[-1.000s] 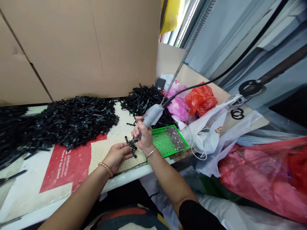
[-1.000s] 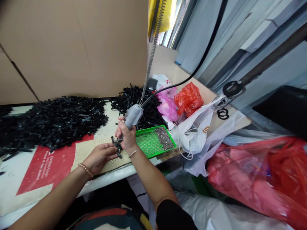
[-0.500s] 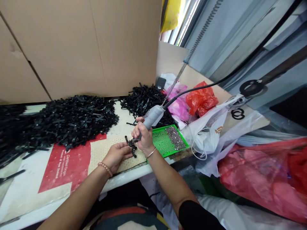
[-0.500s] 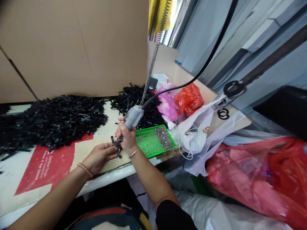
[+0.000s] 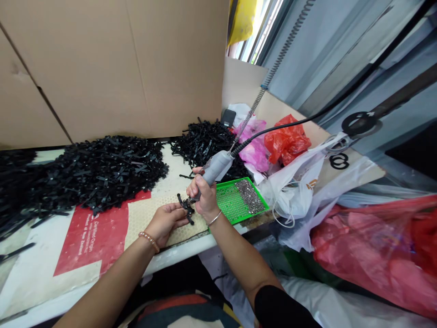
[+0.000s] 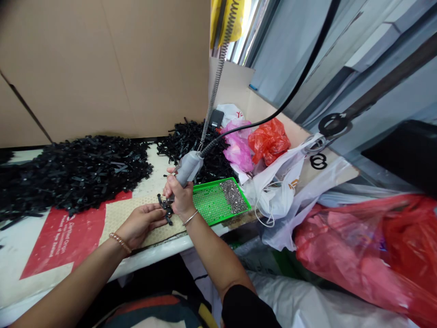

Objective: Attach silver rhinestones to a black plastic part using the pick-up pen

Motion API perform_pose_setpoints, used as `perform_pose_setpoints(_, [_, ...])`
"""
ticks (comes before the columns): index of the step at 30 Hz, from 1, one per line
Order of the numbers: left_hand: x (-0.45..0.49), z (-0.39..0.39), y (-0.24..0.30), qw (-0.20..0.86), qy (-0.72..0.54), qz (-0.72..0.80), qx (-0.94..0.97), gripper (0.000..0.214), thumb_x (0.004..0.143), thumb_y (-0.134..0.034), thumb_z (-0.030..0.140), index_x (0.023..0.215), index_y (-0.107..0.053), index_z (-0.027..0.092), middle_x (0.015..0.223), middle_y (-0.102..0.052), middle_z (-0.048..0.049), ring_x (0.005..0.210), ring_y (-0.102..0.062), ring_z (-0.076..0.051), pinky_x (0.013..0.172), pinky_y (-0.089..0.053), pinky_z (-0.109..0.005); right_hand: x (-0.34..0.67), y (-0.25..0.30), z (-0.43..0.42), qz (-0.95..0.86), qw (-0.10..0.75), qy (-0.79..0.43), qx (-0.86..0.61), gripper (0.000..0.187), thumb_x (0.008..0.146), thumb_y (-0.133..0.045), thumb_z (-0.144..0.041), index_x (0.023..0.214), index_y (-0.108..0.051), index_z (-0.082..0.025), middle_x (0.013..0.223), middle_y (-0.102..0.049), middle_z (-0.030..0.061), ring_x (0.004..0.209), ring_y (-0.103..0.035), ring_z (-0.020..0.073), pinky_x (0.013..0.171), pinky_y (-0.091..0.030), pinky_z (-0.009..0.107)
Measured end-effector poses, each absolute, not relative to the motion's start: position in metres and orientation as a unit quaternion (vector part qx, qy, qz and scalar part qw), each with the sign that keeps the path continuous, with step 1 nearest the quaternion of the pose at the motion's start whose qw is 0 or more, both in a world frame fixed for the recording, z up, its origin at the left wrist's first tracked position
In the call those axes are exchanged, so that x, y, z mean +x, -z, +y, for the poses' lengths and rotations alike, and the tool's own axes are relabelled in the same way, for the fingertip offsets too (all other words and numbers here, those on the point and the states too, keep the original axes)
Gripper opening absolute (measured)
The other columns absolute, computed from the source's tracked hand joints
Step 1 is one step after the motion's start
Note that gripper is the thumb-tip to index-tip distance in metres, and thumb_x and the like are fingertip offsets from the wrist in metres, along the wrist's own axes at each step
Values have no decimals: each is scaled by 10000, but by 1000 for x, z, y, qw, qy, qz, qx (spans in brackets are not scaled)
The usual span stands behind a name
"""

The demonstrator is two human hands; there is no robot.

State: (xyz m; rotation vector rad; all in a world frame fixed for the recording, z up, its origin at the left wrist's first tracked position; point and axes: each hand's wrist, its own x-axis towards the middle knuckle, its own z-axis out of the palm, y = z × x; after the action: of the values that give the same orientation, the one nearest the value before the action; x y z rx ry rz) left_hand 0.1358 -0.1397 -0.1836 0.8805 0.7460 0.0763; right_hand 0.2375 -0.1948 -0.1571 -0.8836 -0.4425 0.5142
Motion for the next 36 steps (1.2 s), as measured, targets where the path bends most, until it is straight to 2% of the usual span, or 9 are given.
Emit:
perform_pose_setpoints(13, [134, -139, 185, 836, -35, 354, 417, 97, 661, -679, 27, 736, -695, 86, 763, -667, -53, 679, -610, -107, 672, -551, -215, 238, 158, -195, -194, 849, -242, -427, 383, 674, -710, -460, 907, -565, -193, 423, -384, -123, 365, -329, 66, 430, -341, 214])
perform_pose_setpoints(21, [137, -140, 185, 833, -36, 360, 418, 95, 691, -639, 3, 715, -691, 79, 754, -670, -55, 655, -608, -101, 647, -559, -208, 237, 162, -196, -217, 853, -243, -407, 299, 725, -690, -390, 914, -570, -193, 437, -401, -117, 365, -350, 66, 429, -354, 208])
perform_pose_setpoints(28, [138, -139, 181, 829, -29, 372, 417, 144, 725, -596, -20, 657, -681, 75, 701, -671, -51, 615, -623, -100, 627, -564, -200, 236, 170, -196, -273, 817, -260, -436, 312, 758, -676, -401, 954, -546, -196, 455, -419, -114, 378, -372, 73, 441, -357, 219])
perform_pose_setpoints(36, [140, -139, 180, 831, -27, 384, 401, 181, 733, -589, -37, 626, -675, 80, 658, -689, -61, 602, -651, -117, 626, -577, -212, 241, 170, -194, -324, 775, -303, -450, 300, 756, -682, -414, 896, -528, -198, 461, -430, -110, 360, -357, 71, 419, -338, 219])
